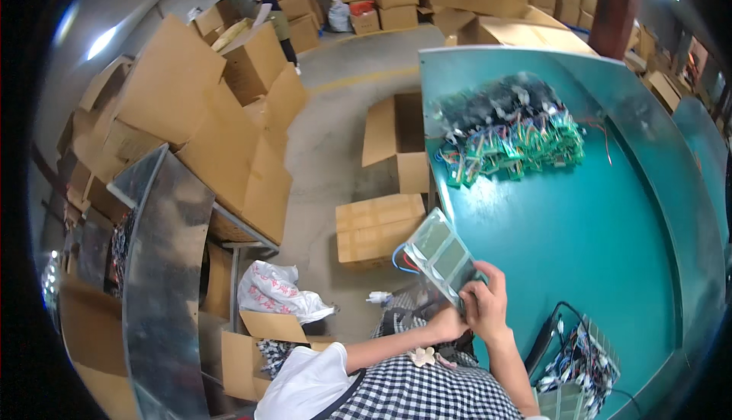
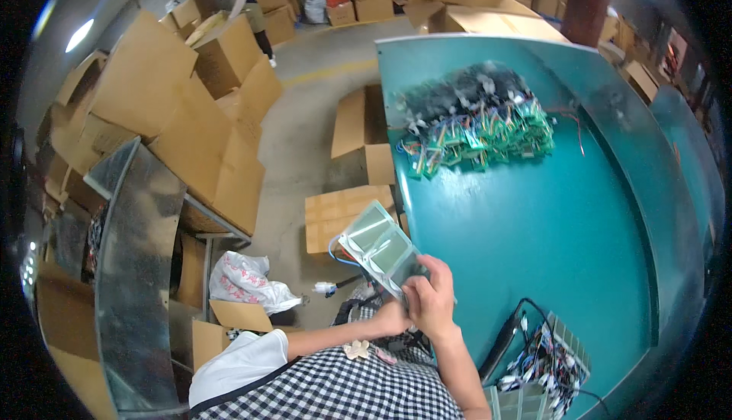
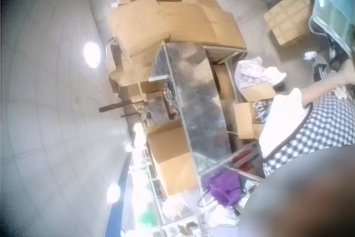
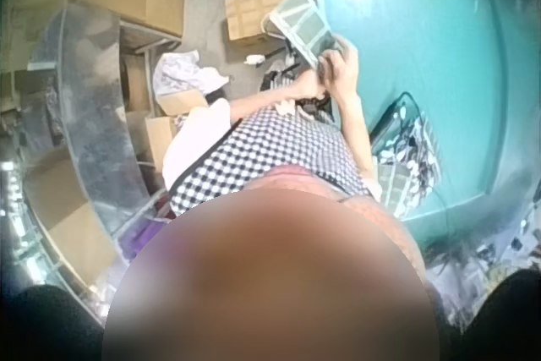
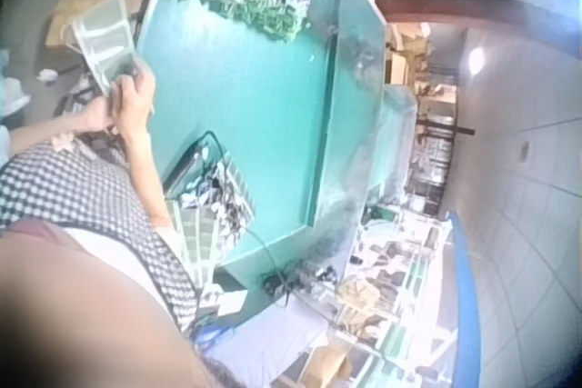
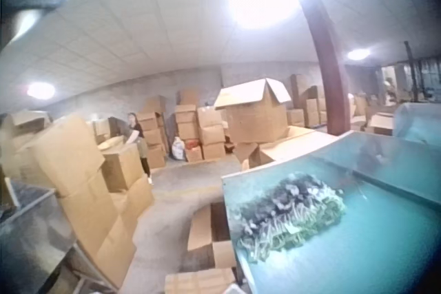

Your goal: The person assembles electronic modules by connecting multi-colored wire harnesses to rectangular circuit boards. They pick up a board, attach the wires, and place the completed unit on a green workbench. The process is repeated with multiple units in a warehouse setting.

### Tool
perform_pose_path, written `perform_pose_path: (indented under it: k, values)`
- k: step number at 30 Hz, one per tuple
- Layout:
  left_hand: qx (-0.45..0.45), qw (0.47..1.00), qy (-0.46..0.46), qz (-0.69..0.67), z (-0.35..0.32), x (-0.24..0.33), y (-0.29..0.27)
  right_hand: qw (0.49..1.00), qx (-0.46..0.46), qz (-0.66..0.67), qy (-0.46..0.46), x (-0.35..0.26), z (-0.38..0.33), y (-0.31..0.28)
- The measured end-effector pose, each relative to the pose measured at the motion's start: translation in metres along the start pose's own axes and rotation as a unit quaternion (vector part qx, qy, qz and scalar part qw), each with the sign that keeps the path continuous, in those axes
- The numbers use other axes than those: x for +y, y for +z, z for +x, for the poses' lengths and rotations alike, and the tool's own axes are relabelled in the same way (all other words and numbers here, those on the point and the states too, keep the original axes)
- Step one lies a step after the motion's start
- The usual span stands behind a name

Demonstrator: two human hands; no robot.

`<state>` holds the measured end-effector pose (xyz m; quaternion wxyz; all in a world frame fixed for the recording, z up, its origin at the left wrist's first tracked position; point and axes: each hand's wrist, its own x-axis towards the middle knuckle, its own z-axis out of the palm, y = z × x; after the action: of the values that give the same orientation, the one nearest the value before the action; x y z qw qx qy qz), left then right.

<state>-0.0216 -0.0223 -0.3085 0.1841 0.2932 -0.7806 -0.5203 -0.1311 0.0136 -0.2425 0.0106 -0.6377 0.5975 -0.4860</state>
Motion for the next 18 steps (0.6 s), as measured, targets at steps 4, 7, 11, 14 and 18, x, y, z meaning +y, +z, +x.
perform_pose_path:
  k: [4,7,11,14,18]
  values:
    - [-0.021,0.994,-0.086,-0.071,0.007,0.028,-0.012,0.957,0.151,0.183,0.168,0.031,-0.003,0.004]
    - [-0.003,0.988,-0.13,-0.077,0.003,0.021,-0.03,0.754,0.353,0.466,0.3,0.073,-0.025,-0.03]
    - [0.108,0.97,-0.147,-0.162,0.01,0.002,-0.05,0.784,0.435,0.209,0.39,0.1,-0.109,-0.081]
    - [0.127,0.978,-0.124,-0.107,0.019,-0.001,-0.054,0.816,0.307,-0.073,0.484,0.083,-0.166,-0.083]
    - [0.106,0.976,-0.164,-0.096,0.017,-0.011,-0.058,0.874,0.231,-0.264,0.335,0.065,-0.198,-0.064]
